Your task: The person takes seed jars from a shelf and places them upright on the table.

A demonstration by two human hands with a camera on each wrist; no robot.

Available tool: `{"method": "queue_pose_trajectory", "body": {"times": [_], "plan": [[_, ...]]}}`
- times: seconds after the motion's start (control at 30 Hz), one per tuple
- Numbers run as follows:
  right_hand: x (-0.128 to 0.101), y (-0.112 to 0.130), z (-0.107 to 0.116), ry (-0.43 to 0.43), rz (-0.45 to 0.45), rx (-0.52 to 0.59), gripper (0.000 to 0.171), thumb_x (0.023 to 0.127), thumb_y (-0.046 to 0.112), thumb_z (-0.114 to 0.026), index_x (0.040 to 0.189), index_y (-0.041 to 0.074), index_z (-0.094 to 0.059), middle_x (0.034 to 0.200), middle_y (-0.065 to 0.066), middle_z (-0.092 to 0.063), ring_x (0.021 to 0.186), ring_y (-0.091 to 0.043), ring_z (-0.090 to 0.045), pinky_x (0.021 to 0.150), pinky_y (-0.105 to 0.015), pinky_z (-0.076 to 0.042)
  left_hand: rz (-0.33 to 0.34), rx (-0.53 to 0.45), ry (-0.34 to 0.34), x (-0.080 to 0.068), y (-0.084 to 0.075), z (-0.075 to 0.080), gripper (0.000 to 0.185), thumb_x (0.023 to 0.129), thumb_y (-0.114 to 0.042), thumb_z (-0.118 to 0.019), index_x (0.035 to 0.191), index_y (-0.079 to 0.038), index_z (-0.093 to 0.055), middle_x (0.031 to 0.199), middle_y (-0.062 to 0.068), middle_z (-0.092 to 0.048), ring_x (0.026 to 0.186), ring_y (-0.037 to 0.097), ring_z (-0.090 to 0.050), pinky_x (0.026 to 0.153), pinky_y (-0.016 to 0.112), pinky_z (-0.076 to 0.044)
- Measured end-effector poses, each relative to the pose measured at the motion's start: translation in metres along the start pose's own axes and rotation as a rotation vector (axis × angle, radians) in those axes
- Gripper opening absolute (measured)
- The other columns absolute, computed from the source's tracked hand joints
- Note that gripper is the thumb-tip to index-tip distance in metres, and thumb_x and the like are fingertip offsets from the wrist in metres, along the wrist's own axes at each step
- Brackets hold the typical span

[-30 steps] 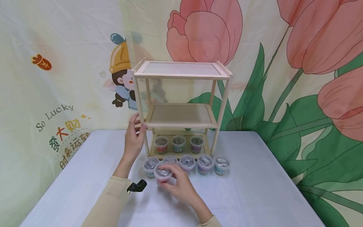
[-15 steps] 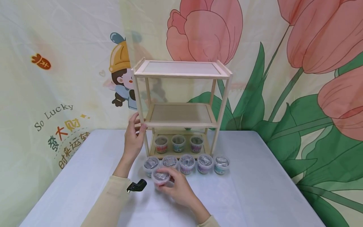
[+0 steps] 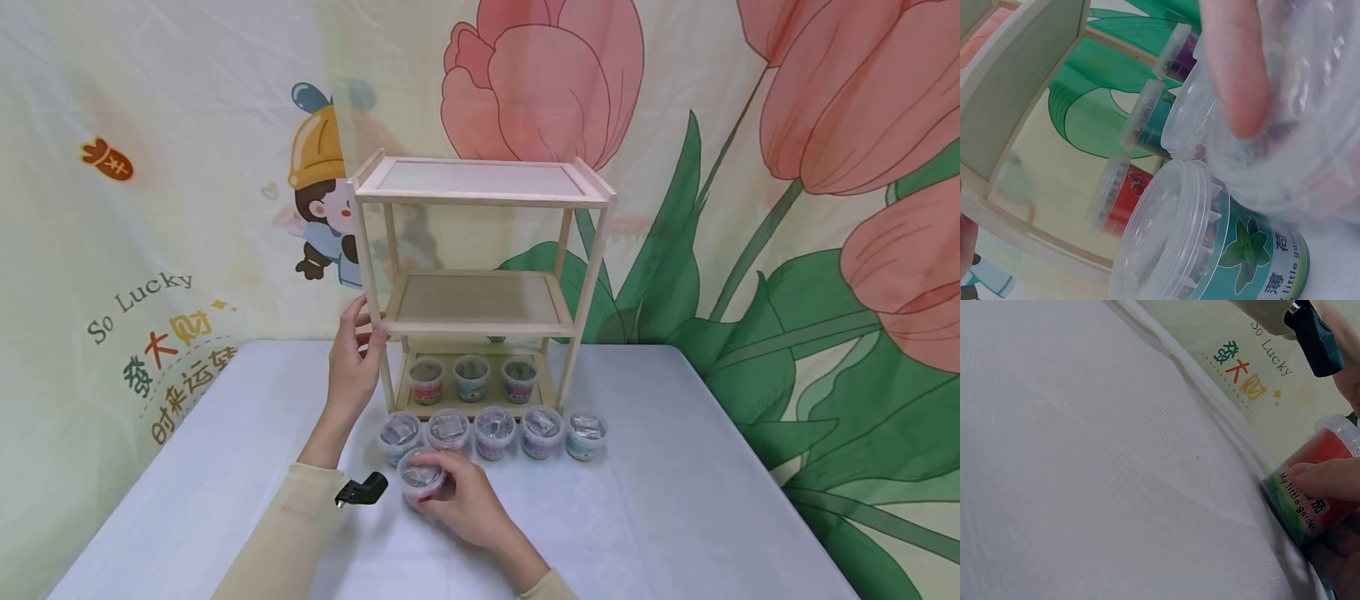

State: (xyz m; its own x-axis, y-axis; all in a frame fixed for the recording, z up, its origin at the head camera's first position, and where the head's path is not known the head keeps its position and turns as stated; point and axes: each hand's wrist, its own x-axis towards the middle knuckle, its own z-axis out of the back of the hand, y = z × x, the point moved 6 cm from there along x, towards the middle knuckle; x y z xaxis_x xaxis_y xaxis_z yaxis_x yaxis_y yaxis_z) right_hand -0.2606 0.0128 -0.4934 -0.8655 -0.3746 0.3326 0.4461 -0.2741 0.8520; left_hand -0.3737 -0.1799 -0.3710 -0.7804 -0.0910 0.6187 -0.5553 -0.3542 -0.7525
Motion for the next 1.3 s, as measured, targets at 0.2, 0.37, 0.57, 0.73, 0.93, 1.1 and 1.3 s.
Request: {"method": "queue_pose_trajectory", "body": {"times": [0.2,0.37,0.57,0.73,0.93,1.1,1.3], "plan": [[0.0,-0.002,-0.001,-0.012,0.001,-0.01,0.059,0.082,-0.003,-0.089,0.132,0.024,-0.072,0.135,0.006,-0.071,0.131,-0.016,-0.061,0.109,-0.03,-0.049,0.0,-0.011,-0.004,0.0,0.001,0.0,0.057,0.11,-0.021,-0.06,0.163,-0.029,-0.039,0.137,0.017,-0.06,0.105,0.033,-0.068,0.082,0.023,-0.049],[0.0,-0.004,-0.003,-0.012,-0.005,-0.03,0.061,0.082,-0.002,-0.089,0.133,0.027,-0.071,0.136,0.008,-0.07,0.135,-0.017,-0.059,0.113,-0.033,-0.046,0.007,-0.003,-0.006,0.0,0.001,0.0,0.057,0.11,-0.022,-0.06,0.163,-0.03,-0.038,0.137,0.017,-0.06,0.105,0.031,-0.068,0.082,0.022,-0.049],[0.0,-0.003,-0.002,0.039,-0.006,-0.007,0.063,0.082,-0.004,-0.087,0.135,0.026,-0.069,0.138,0.007,-0.068,0.133,-0.014,-0.06,0.112,-0.031,-0.046,0.014,-0.001,-0.003,0.0,0.002,0.0,0.057,0.11,-0.024,-0.06,0.163,-0.031,-0.038,0.137,0.017,-0.059,0.105,0.029,-0.067,0.082,0.022,-0.05],[-0.001,0.0,0.002,0.129,-0.014,0.069,0.069,0.082,-0.01,-0.084,0.141,0.021,-0.066,0.146,-0.001,-0.064,0.134,-0.015,-0.059,0.113,-0.03,-0.046,0.007,-0.003,-0.002,0.0,0.001,0.0,0.057,0.11,-0.024,-0.06,0.163,-0.03,-0.038,0.136,0.016,-0.06,0.105,0.029,-0.067,0.083,0.025,-0.051],[-0.002,0.003,0.01,0.203,-0.083,0.116,0.072,0.086,-0.005,-0.084,0.149,0.02,-0.061,0.155,-0.004,-0.057,0.143,-0.023,-0.054,0.119,-0.034,-0.04,0.001,-0.001,-0.006,0.0,0.001,0.0,0.056,0.111,-0.022,-0.059,0.162,-0.029,-0.038,0.136,0.016,-0.06,0.105,0.03,-0.067,0.083,0.026,-0.05],[-0.003,0.009,0.017,0.253,-0.113,0.105,0.072,0.088,-0.001,-0.084,0.151,0.019,-0.058,0.157,-0.002,-0.054,0.147,-0.025,-0.049,0.121,-0.039,-0.038,0.001,-0.006,-0.012,0.0,0.002,0.0,0.057,0.11,-0.021,-0.06,0.162,-0.028,-0.039,0.136,0.017,-0.061,0.105,0.032,-0.068,0.082,0.022,-0.049],[-0.002,0.02,0.031,0.307,-0.143,0.023,0.07,0.088,0.01,-0.088,0.151,0.02,-0.059,0.157,0.0,-0.054,0.145,-0.028,-0.051,0.12,-0.048,-0.04,0.025,-0.014,-0.011,0.001,0.002,-0.002,0.058,0.11,-0.017,-0.06,0.163,-0.022,-0.038,0.137,0.021,-0.059,0.108,0.039,-0.068,0.081,0.018,-0.046]]}}
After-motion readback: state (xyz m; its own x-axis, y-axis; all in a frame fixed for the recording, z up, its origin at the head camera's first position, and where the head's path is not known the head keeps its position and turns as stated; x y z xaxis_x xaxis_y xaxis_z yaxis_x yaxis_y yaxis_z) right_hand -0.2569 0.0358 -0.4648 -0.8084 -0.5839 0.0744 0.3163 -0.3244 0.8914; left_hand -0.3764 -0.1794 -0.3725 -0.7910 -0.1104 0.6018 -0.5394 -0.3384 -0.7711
